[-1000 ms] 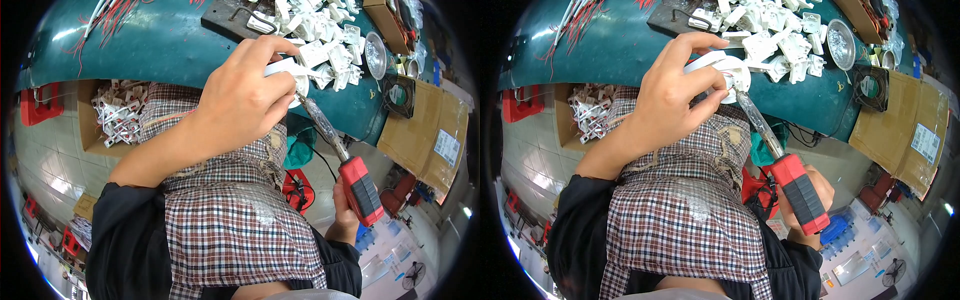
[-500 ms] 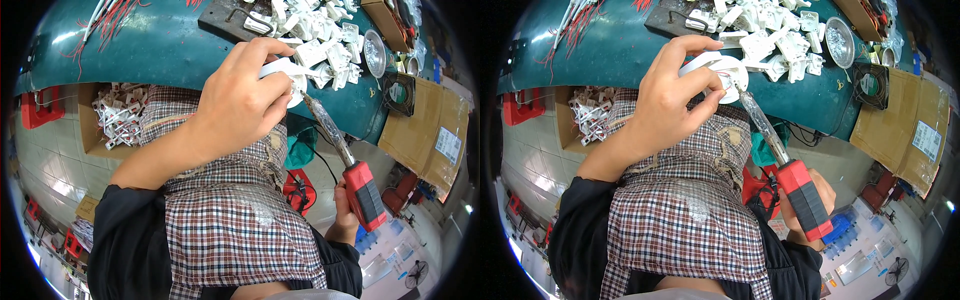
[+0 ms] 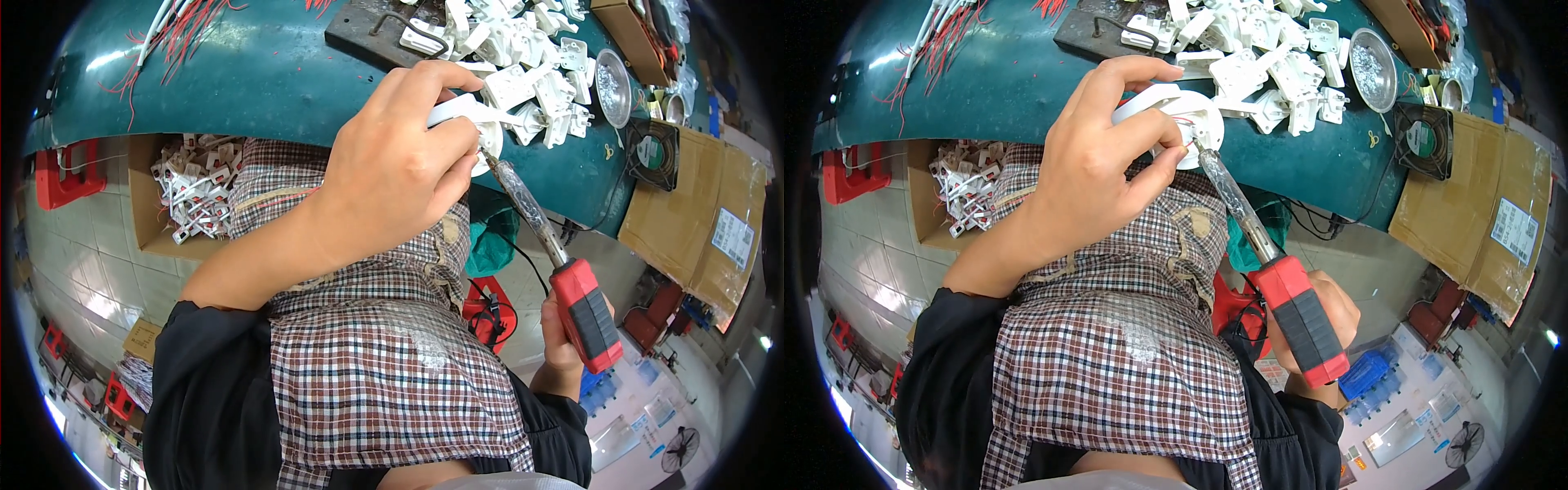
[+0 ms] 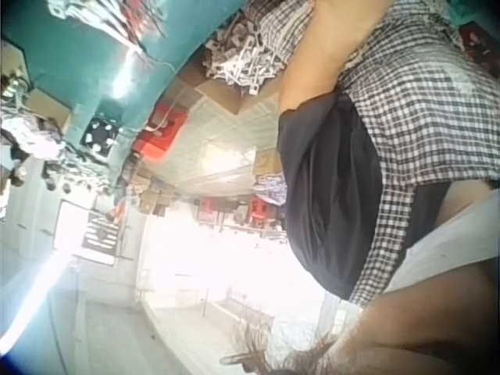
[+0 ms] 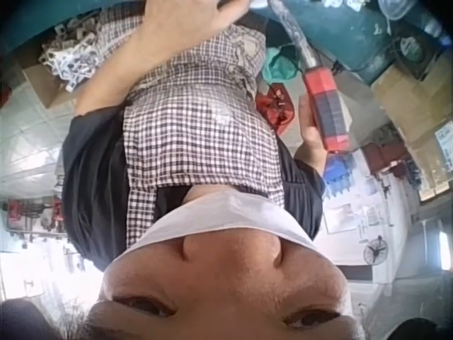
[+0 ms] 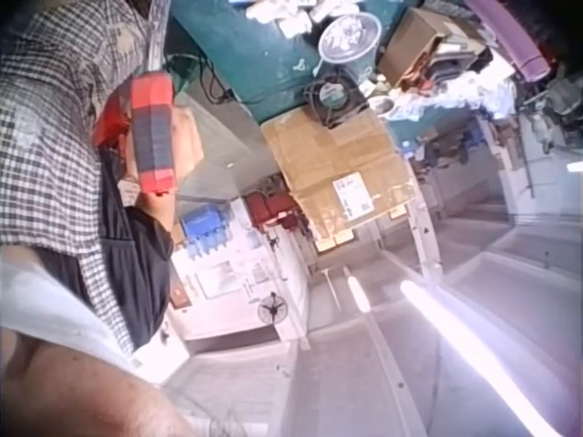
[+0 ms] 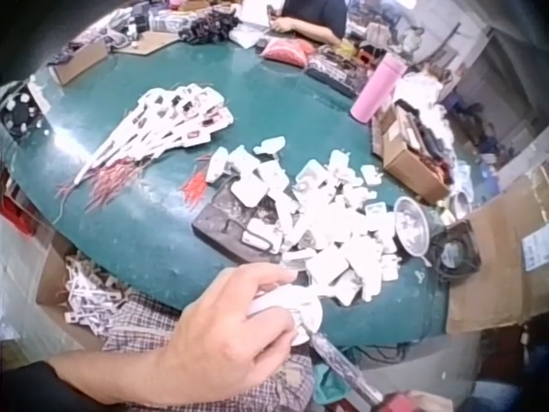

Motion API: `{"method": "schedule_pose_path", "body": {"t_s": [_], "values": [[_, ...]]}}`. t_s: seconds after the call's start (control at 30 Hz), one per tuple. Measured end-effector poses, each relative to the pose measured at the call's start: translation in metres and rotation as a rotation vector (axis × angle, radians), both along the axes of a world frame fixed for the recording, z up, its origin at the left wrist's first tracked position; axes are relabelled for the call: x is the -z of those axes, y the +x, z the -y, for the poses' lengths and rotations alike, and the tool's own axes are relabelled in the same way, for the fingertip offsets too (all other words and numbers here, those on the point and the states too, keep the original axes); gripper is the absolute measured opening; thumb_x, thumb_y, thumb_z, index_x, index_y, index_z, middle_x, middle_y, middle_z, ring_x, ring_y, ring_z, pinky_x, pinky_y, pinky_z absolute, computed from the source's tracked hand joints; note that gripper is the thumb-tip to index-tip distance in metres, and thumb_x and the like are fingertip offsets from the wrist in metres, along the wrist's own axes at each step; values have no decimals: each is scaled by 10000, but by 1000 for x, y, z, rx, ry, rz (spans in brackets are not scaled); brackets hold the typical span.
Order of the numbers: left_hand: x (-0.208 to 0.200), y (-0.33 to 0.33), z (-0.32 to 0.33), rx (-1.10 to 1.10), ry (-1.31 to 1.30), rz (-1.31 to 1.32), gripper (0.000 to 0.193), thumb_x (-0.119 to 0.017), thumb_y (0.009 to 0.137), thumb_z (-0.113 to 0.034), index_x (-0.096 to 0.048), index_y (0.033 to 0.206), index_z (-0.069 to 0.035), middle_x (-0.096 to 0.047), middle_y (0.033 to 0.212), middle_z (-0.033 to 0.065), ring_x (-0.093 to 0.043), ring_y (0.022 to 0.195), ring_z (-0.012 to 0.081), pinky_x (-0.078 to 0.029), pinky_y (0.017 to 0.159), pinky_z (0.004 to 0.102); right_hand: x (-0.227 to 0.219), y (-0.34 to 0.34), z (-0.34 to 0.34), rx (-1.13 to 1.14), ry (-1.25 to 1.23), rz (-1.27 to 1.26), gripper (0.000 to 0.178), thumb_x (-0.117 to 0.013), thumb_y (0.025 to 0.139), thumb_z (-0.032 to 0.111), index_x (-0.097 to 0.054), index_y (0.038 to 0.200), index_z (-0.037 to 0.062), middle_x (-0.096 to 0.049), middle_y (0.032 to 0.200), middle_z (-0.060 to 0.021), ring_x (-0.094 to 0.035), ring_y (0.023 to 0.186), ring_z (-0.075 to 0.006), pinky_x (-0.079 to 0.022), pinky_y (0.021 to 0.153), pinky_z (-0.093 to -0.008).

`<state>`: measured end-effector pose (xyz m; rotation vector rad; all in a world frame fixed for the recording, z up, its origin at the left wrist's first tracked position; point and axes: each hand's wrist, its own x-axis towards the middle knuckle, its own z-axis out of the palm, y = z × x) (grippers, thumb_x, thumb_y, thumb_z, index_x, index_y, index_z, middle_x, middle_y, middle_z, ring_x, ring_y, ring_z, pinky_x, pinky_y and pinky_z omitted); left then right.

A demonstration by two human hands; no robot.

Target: Soldering electrical wires and components inside plastic housings for light fixtures.

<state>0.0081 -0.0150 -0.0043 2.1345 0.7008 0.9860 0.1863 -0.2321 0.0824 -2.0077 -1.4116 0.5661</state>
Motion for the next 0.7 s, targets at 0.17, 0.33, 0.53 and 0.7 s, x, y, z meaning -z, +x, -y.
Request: {"method": "schedule_pose_path", "body": {"t_s": [0.17,0.33,0.53,0.7], "values": [[0,0,0,8,11,6,169,-778,697,-27,-634,772,-70,-601,1244,118,-628,1022,313,-531,826,385,-1,-1,-10,-97,68,95,228,-709,615,-54,-610,819,-37,-587,696,-128,-582,573,-250,-455,550,-305],[-1,-2,-2,31,-14,0,174,-784,689,-27,-641,778,-70,-598,1252,117,-630,1016,312,-530,818,384,-7,3,7,-21,-21,55,202,-717,634,-24,-622,813,-27,-600,711,-134,-603,593,-270,-475,569,-312],[-1,-1,-2,38,-19,-2,179,-786,687,-25,-642,784,-65,-596,1254,118,-630,1026,315,-528,820,389,0,2,24,110,-10,105,179,-738,720,57,-684,878,-8,-649,789,-144,-675,701,-321,-538,665,-367],[-3,-2,-4,48,-22,-2,171,-784,699,-30,-644,789,-64,-595,1256,130,-628,1031,325,-526,838,394,3,0,20,198,24,59,158,-706,778,30,-678,926,-15,-655,812,-122,-649,665,-284,-519,663,-344]]}}
